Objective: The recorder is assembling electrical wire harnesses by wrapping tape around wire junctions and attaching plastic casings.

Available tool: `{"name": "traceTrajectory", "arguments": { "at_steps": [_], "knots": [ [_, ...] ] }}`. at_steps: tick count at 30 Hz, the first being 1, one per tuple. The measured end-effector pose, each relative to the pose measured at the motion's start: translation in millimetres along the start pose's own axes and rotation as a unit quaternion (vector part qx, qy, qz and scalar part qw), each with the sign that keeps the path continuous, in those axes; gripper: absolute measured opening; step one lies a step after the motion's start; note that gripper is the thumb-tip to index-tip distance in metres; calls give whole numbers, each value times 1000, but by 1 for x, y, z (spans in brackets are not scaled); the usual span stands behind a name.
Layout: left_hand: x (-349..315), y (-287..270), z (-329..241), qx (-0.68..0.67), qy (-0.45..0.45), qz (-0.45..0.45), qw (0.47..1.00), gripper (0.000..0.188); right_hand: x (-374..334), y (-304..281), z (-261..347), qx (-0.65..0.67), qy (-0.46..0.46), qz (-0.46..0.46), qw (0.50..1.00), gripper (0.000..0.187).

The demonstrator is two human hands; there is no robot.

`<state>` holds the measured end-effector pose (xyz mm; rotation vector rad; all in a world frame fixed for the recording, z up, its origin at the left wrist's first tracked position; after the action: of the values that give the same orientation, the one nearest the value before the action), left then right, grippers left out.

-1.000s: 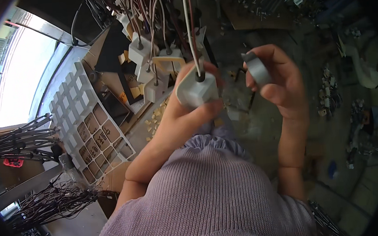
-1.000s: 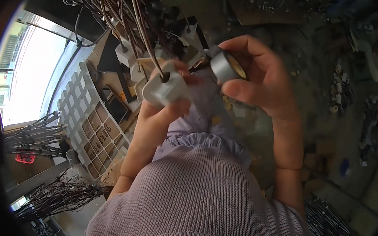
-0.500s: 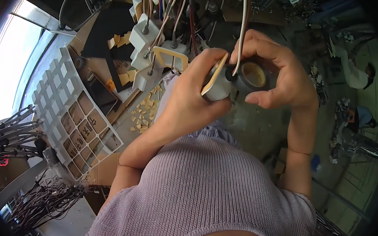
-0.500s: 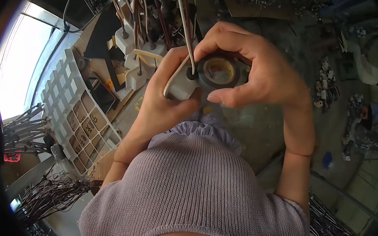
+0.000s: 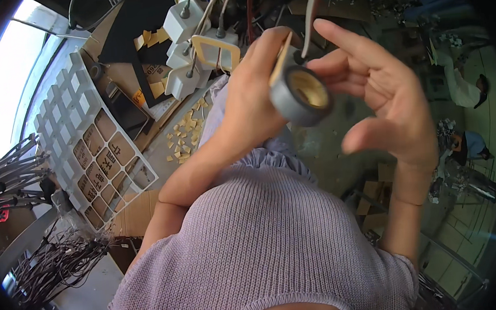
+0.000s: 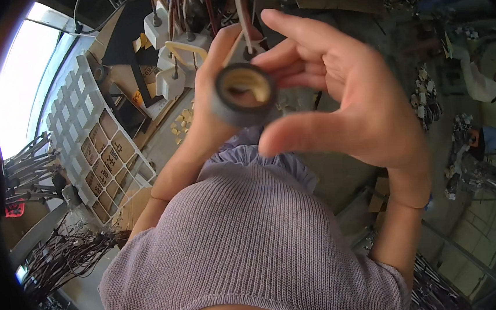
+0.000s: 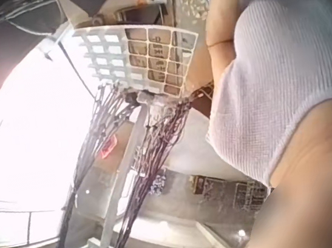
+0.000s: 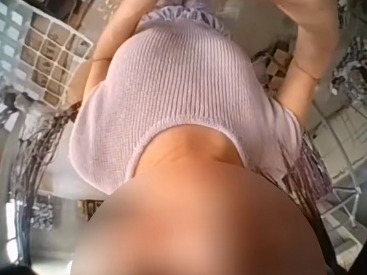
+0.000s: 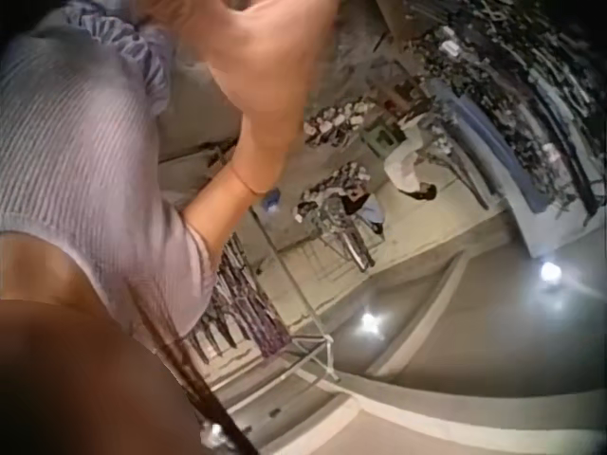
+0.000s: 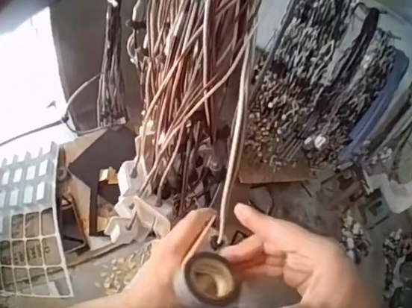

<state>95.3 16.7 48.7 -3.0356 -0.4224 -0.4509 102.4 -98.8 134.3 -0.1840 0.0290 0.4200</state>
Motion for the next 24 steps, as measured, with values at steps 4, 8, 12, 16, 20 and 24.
{"name": "traceTrajectory", "arguments": {
  "at_steps": [4, 8, 12, 16, 20, 24],
  "knots": [
    [-32, 32, -4, -420, -295, 294, 806, 47, 18, -17, -2, -55, 98, 43, 993, 71],
    [-54, 41, -33, -620, -366, 456, 524, 56, 38, -1, -15, 32, -116, 187, 975, 61],
    [-65, 42, -37, -644, -390, 506, 421, 59, 45, 16, -21, 92, -190, 358, 910, 57],
    [-77, 38, -43, -656, -420, 527, 340, 60, 51, 26, -7, 47, -290, 421, 858, 31],
    [-76, 36, -42, -658, -406, 527, 353, 60, 49, 30, -2, -22, -325, 424, 845, 19],
    [-60, 35, -26, -598, -399, 472, 510, 56, 46, 24, 3, -123, -327, 358, 866, 14]
  ]
}}
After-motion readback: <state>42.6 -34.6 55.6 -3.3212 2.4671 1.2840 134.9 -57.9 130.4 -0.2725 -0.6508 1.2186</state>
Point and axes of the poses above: each hand's wrist, its own x-axis towards the middle knuckle, its own y-axis out of the palm, z = x × y, the point moved 7 cm from there along x, towards the middle knuckle, and after that the axes turned 13 degrees about -z, right-handed, at the moved point
